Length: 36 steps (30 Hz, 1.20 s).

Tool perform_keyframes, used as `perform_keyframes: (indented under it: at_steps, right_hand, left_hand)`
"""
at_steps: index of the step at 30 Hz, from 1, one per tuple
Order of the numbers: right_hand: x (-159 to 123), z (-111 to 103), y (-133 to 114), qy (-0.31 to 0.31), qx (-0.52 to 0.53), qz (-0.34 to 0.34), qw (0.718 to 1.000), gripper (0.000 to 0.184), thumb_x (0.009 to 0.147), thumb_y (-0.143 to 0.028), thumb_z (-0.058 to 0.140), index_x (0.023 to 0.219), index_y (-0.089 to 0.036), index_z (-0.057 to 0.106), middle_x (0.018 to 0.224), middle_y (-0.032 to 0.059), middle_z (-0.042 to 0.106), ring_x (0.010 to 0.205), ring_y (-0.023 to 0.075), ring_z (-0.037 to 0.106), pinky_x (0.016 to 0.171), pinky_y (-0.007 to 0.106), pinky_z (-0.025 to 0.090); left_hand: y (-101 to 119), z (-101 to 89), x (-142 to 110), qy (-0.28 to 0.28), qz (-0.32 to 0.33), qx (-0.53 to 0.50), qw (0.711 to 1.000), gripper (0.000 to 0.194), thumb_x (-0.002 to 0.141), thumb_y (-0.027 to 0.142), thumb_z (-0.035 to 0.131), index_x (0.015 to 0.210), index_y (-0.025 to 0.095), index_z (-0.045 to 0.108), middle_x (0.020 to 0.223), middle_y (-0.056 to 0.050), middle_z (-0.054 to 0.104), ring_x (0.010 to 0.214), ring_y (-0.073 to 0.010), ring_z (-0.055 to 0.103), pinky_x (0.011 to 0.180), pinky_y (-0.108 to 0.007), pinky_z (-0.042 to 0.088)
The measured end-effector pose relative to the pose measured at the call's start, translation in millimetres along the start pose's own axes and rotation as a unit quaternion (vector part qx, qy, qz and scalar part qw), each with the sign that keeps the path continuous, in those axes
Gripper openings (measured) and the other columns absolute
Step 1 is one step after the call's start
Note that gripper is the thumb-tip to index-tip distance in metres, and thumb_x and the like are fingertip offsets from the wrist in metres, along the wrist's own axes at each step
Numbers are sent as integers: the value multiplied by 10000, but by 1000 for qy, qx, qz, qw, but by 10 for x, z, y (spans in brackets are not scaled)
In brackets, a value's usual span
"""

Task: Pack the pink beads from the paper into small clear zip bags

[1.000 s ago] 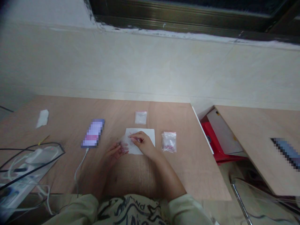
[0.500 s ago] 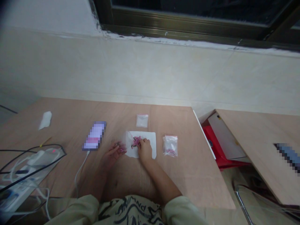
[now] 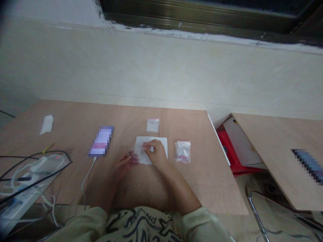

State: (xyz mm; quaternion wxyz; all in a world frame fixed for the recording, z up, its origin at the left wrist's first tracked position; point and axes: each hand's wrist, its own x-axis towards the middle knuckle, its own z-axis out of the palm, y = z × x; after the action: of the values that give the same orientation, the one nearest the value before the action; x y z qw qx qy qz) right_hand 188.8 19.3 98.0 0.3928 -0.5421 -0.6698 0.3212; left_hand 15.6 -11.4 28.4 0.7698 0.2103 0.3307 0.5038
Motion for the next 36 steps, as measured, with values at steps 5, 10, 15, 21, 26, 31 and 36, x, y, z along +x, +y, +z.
perform_keyframes:
  at_steps: [5,10,15,21,26,31,36]
  right_hand:
    - [7,5,-54,-59,36,10,998,183,754,-286,519,846,-202,653,805,49,576,736,138,523,572,243,412]
    - [10,-60,-102,-45,46,9,998,191,748,-218,522,908,-209,626,881,47,605,740,130,542,592,239,442]
    - [-6,-92,-101,-35,-33,-40,998,226,768,-118,473,851,-220,656,834,47,624,811,157,530,724,298,419]
    - [-129,-25,-95,-32,20,-10,999,180,753,-169,508,865,-225,638,843,41,629,812,166,530,735,312,411]
    - [-240,-3,63,31,86,94,991,131,693,-270,575,770,-166,591,748,46,611,676,155,536,629,286,425]
    - [-282,4,116,35,71,101,992,119,708,-263,545,640,-167,565,672,37,596,677,161,529,661,298,407]
    - [-246,3,43,55,53,94,993,128,708,-256,539,623,-162,559,652,35,582,653,156,514,643,293,399]
  left_hand:
    - [1,-5,114,1,19,6,1000,206,685,167,604,886,188,562,780,-19,654,736,-155,616,771,-387,459]
    - [7,47,193,54,68,78,993,234,618,208,667,835,192,581,808,-16,653,802,-164,604,832,-332,426]
    - [193,145,135,65,129,217,965,315,614,226,665,916,203,579,986,-30,626,970,-185,536,864,-306,399]
    - [385,334,107,18,109,416,902,155,680,295,598,780,185,640,780,-30,659,766,-173,583,713,-279,453]
    - [370,366,58,34,104,442,890,158,675,315,600,742,178,641,719,-16,662,675,-159,591,626,-249,449]
    - [393,386,-11,35,107,476,872,161,689,319,579,765,187,633,731,-10,655,672,-156,591,614,-242,443]
    - [491,441,25,33,175,566,805,126,672,293,592,717,191,650,710,-16,640,687,-161,569,639,-245,426]
